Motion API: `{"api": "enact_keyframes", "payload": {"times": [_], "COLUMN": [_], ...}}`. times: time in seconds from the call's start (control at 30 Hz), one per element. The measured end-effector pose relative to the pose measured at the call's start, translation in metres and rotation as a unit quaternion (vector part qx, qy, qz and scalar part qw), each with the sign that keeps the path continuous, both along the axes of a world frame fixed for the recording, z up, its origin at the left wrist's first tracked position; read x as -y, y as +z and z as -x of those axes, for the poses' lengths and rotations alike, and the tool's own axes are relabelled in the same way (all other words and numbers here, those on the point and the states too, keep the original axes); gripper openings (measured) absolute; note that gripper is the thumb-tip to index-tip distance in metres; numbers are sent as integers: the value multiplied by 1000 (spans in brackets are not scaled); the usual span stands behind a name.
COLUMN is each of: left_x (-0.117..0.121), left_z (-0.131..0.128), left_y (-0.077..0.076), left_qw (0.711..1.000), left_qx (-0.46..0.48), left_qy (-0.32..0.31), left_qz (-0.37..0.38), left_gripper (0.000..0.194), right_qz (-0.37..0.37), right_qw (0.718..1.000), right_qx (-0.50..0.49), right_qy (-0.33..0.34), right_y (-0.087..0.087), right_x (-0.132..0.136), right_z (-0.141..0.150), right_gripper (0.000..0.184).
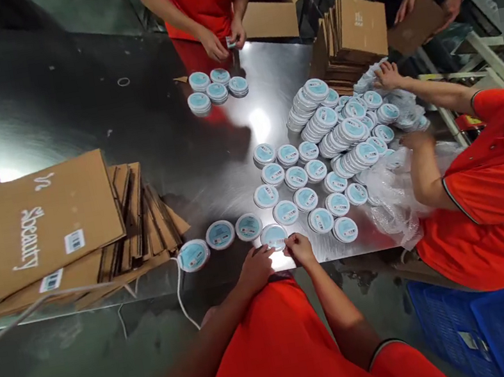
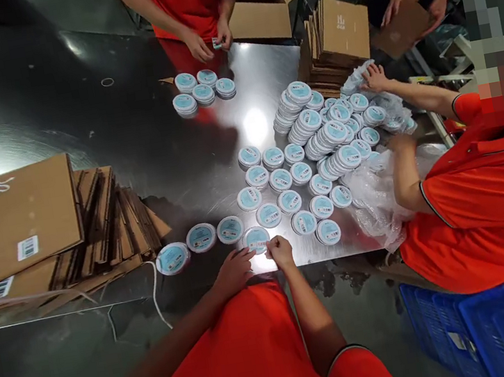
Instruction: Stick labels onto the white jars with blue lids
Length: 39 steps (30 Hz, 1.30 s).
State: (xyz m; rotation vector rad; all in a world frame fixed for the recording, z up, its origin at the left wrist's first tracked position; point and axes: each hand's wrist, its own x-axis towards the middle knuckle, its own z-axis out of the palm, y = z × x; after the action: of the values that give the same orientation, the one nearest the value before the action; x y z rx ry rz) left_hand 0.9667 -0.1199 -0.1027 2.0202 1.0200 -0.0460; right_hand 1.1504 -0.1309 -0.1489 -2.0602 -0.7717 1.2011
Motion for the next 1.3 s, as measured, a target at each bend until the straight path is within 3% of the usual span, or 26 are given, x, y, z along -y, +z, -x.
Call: {"api": "enact_keyframes", "payload": {"times": [0.1, 0.17, 0.23, 0.33, 0.47, 0.6, 0.7, 0.9, 0.97, 1.1, 1.2, 1.3], "left_x": [-1, 0, 1, 0, -1, 2, 2, 0, 2, 8, 7, -4], "left_z": [11, 21, 32, 44, 50, 51, 53, 52, 51, 52, 54, 52], "left_y": [10, 18, 26, 38, 52, 58, 59, 57, 52, 31, 12, -4], "left_qw": [991, 968, 939, 901, 841, 809, 798, 789, 807, 887, 942, 970], "left_qx": [65, 112, 157, 215, 300, 298, 269, 269, 246, 137, 70, 37], "left_qy": [115, 220, 303, 370, 425, 476, 511, 510, 498, 428, 327, 234], "left_qz": [16, 33, 51, 79, 147, 174, 172, 211, 201, 105, -5, -57], "left_gripper": [12, 20, 25, 19, 22, 35, 42, 36, 35, 33, 21, 14], "right_qz": [-37, -67, -95, -132, -155, -140, -147, -157, -160, -167, -117, -70], "right_qw": [999, 998, 993, 975, 962, 961, 957, 955, 957, 973, 984, 984], "right_qx": [6, -1, -56, -146, -175, -193, -192, -164, -150, -46, 71, 126], "right_qy": [2, 8, 35, 100, 142, 138, 159, 190, 189, 151, 110, 106], "right_y": [15, 30, 48, 75, 95, 103, 110, 112, 107, 83, 58, 38], "right_x": [7, 9, 9, 4, -5, -10, -13, -11, -8, -17, -37, -55], "right_z": [-4, 5, 23, 59, 90, 92, 88, 87, 87, 79, 69, 66], "right_gripper": [40, 42, 43, 38, 26, 21, 23, 16, 18, 18, 15, 19]}}
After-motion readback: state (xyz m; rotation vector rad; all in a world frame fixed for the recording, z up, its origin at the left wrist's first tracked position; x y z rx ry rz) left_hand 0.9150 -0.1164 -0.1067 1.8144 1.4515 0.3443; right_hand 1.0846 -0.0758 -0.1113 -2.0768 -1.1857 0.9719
